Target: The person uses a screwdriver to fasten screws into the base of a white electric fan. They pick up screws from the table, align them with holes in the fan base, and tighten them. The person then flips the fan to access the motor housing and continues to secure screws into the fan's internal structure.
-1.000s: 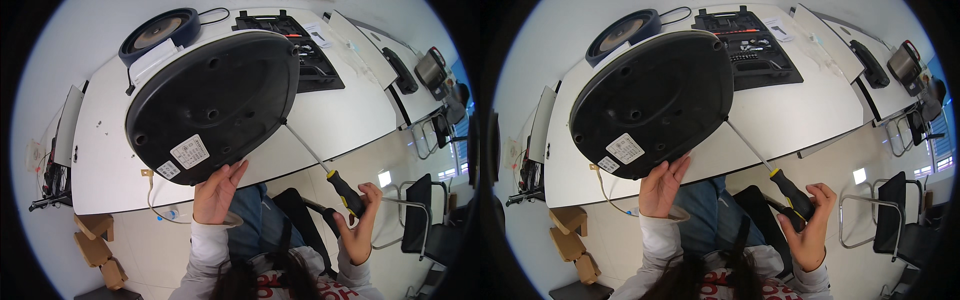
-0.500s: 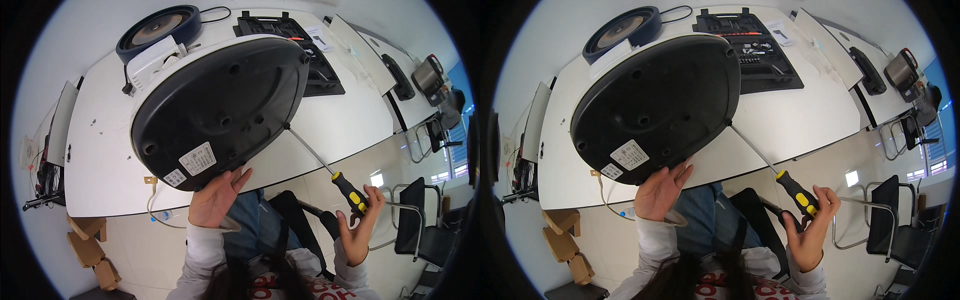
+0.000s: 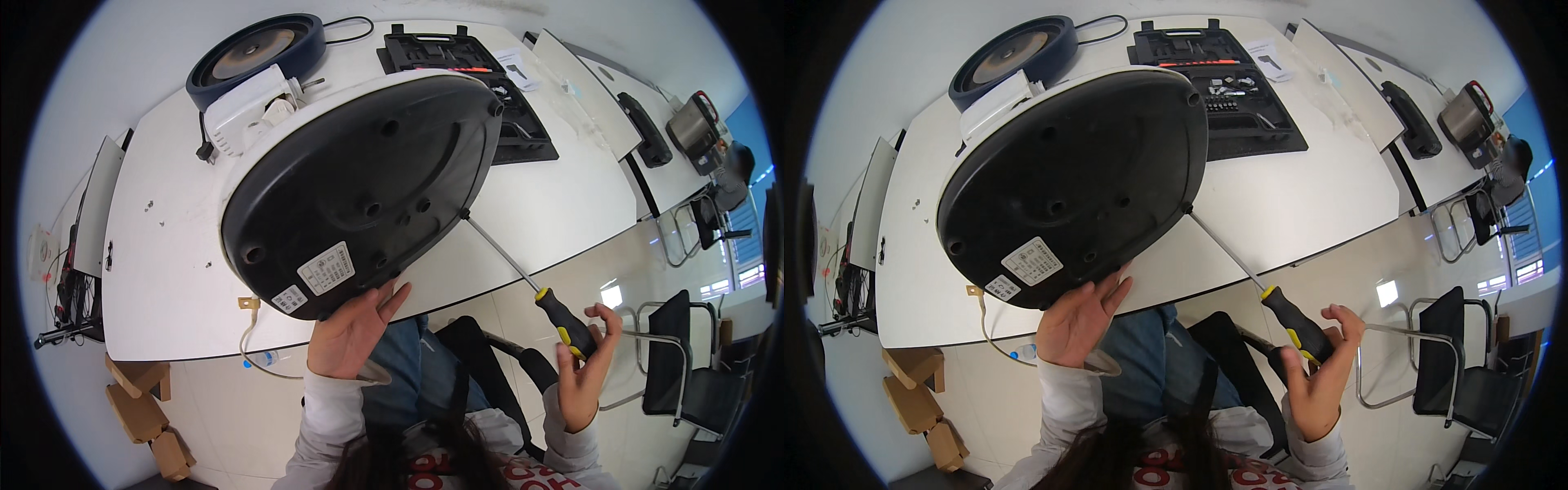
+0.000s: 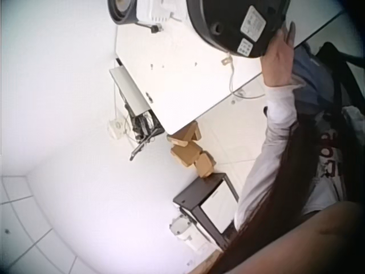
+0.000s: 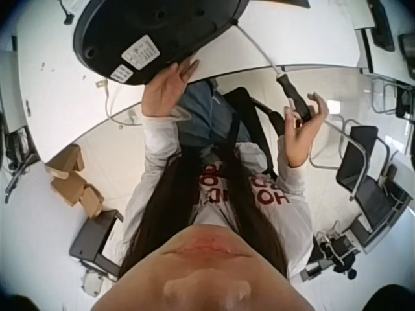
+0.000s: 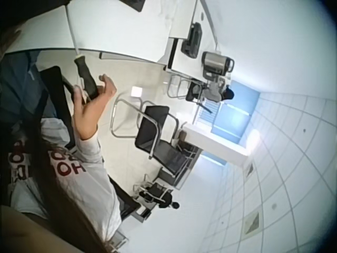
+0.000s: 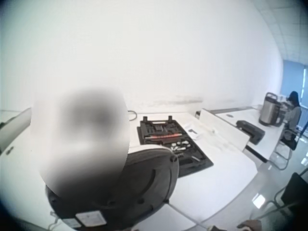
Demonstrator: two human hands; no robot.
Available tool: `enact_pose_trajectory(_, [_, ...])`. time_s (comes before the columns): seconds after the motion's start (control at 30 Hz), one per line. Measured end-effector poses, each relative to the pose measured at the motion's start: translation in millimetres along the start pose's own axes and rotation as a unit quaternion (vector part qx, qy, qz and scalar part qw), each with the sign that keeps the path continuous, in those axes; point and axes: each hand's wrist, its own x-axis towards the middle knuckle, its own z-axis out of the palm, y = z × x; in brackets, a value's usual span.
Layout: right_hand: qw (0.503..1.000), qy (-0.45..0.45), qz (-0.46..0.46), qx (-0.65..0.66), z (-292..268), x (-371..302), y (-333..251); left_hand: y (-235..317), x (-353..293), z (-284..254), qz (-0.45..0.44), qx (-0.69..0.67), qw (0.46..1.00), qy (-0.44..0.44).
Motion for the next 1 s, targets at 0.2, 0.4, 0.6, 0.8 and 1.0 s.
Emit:
enact_pose_trajectory(0.2, [0.998,-0.009,-0.049,-0.044,-5,1,5,1,-1,-1,-0.003,-0.007,1.000,-0.001])
enact_pose_trajectory(0.4, [0.995,0.045,-0.047,-0.074,-4,17,-8,1,-1,0,-0.007,0.001,1.000,0.004])
enact_pose_trajectory(0.6, [0.994,0.015,-0.036,-0.104,-5,15,-7,1,-1,2,-0.004,0.002,1.000,0.006])
enact_pose_trajectory(0.8, [0.988,-0.017,-0.101,-0.118,-11,12,-1,1,-2,2,0.000,-0.006,1.000,0.009])
enact_pose_trajectory(1.0, [0.991,-0.048,-0.055,-0.108,-13,12,-9,1,-1,2,-0.002,-0.008,1.000,0.016])
